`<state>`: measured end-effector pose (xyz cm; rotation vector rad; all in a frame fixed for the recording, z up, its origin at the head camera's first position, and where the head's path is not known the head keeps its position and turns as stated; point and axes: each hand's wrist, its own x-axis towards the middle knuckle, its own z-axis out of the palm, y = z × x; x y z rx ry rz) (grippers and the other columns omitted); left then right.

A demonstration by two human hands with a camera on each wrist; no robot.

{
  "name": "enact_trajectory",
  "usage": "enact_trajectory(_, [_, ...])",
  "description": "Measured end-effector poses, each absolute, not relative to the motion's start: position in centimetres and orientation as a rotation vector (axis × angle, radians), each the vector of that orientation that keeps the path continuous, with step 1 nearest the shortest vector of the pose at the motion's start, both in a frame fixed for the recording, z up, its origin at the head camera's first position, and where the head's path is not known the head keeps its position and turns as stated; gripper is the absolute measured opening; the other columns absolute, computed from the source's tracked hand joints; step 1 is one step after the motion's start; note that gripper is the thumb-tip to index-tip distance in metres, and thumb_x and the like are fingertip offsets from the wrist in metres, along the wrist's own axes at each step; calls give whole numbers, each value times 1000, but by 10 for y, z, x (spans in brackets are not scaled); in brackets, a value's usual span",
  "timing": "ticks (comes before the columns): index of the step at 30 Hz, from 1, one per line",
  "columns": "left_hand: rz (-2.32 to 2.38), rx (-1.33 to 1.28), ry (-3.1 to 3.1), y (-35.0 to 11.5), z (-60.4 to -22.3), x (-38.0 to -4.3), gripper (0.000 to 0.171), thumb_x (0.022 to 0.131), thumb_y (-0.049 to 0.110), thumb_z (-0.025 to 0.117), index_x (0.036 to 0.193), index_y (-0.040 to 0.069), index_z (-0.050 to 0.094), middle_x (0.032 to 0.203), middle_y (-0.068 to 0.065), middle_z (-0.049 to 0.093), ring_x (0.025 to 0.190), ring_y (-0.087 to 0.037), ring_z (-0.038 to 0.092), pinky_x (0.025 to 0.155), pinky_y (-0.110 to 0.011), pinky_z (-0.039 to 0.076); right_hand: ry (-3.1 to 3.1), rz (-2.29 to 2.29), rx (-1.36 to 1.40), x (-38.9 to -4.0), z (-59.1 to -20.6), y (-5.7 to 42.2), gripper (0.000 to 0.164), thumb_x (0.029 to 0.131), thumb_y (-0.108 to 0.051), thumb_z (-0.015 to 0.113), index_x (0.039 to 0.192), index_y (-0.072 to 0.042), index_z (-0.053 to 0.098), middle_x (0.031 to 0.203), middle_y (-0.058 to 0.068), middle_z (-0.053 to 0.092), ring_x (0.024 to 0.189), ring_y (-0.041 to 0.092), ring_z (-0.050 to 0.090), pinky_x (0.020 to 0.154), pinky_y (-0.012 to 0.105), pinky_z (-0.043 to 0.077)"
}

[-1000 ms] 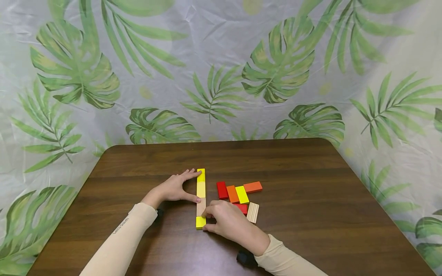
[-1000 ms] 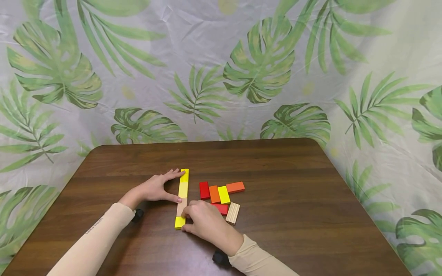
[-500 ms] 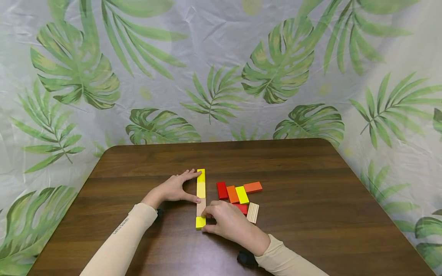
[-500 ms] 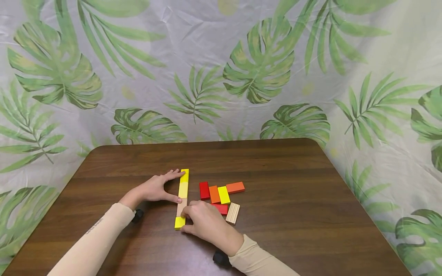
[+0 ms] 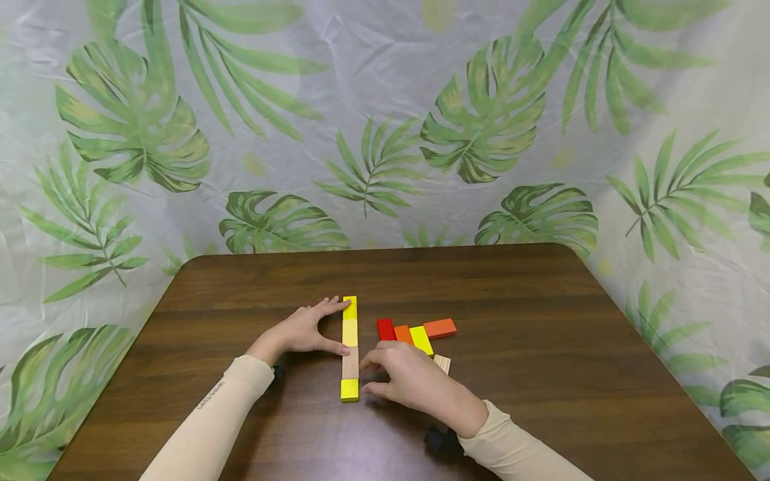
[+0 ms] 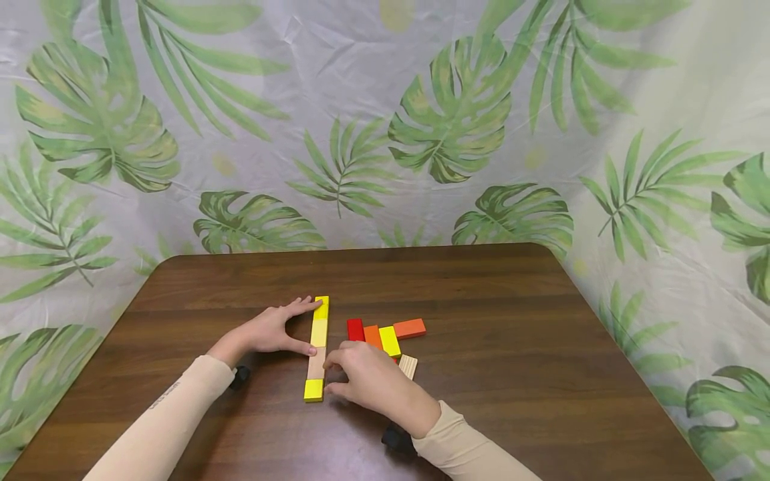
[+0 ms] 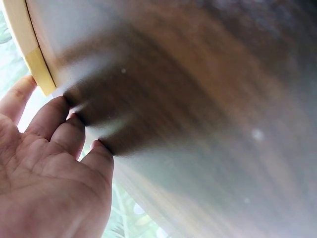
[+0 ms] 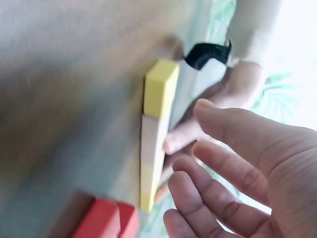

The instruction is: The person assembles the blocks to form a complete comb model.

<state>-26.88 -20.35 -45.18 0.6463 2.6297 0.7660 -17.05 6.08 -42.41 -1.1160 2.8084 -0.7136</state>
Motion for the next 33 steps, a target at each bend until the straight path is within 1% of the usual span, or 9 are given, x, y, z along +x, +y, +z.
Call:
enact_trajectory(7, [774, 644, 2623, -204, -453, -269, 105, 84, 58, 88, 169, 23, 37, 179, -15, 24, 168, -40, 16, 130, -74, 13, 2769, -689, -1094, -184, -415, 77, 33, 89, -15, 89, 119, -8, 80, 108, 7, 76, 94, 23, 71, 81, 29, 58])
enact_trajectory(10, [773, 633, 2618, -204, -454, -269, 105, 84, 59, 88, 169, 24, 37, 179, -14, 23, 168, -38, 15, 131, -73, 11, 2759, -685, -1067, -190, -412, 82, 37, 88, -15, 90, 123, -6, 78, 110, 8, 76, 97, 25, 72, 82, 29, 60])
enact_trajectory(13, [769, 628, 2621, -204, -454, -269, 105, 83, 60, 87, 169, 25, 38, 180, -12, 23, 169, -37, 15, 131, -72, 12, 2765, -663, -1023, -196, -409, 87, 42, 87, -16, 91, 126, -5, 78, 110, 9, 74, 90, 22, 70, 76, 27, 59])
enact_trajectory(16, [766, 629, 2625, -204, -455, -269, 106, 83, 61, 88, 169, 25, 38, 180, -12, 23, 169, -36, 15, 131, -72, 12, 2783, -619, -973, -202, -407, 89, 45, 87, -19, 92, 127, -6, 77, 109, 9, 73, 86, 18, 65, 74, 28, 57])
enact_trajectory(19, [768, 632, 2627, -204, -456, -269, 106, 83, 60, 88, 169, 25, 38, 179, -12, 24, 168, -37, 16, 131, -72, 13, 2800, -595, -923, -209, -408, 91, 45, 87, -22, 92, 127, -8, 77, 110, 8, 73, 90, 19, 66, 80, 34, 59])
enact_trajectory(23, [769, 637, 2625, -203, -456, -269, 106, 83, 60, 88, 169, 25, 38, 179, -13, 24, 168, -37, 15, 130, -73, 12, 2822, -585, -873, -220, -413, 91, 45, 86, -24, 92, 127, -9, 77, 111, 8, 73, 97, 22, 69, 85, 41, 60])
enact_trajectory(29, [760, 641, 2629, -203, -456, -269, 106, 83, 60, 88, 169, 25, 38, 179, -13, 24, 168, -37, 16, 131, -73, 13, 2846, -558, -795, -234, -419, 91, 49, 85, -26, 93, 129, -11, 76, 117, 7, 74, 101, 22, 66, 91, 44, 58])
enact_trajectory(33, [764, 640, 2637, -203, -454, -269, 106, 82, 60, 88, 169, 25, 38, 179, -12, 25, 168, -37, 16, 131, -73, 13, 2854, -524, -779, -239, -421, 89, 50, 85, -27, 93, 129, -11, 76, 115, 6, 73, 98, 21, 64, 89, 42, 58])
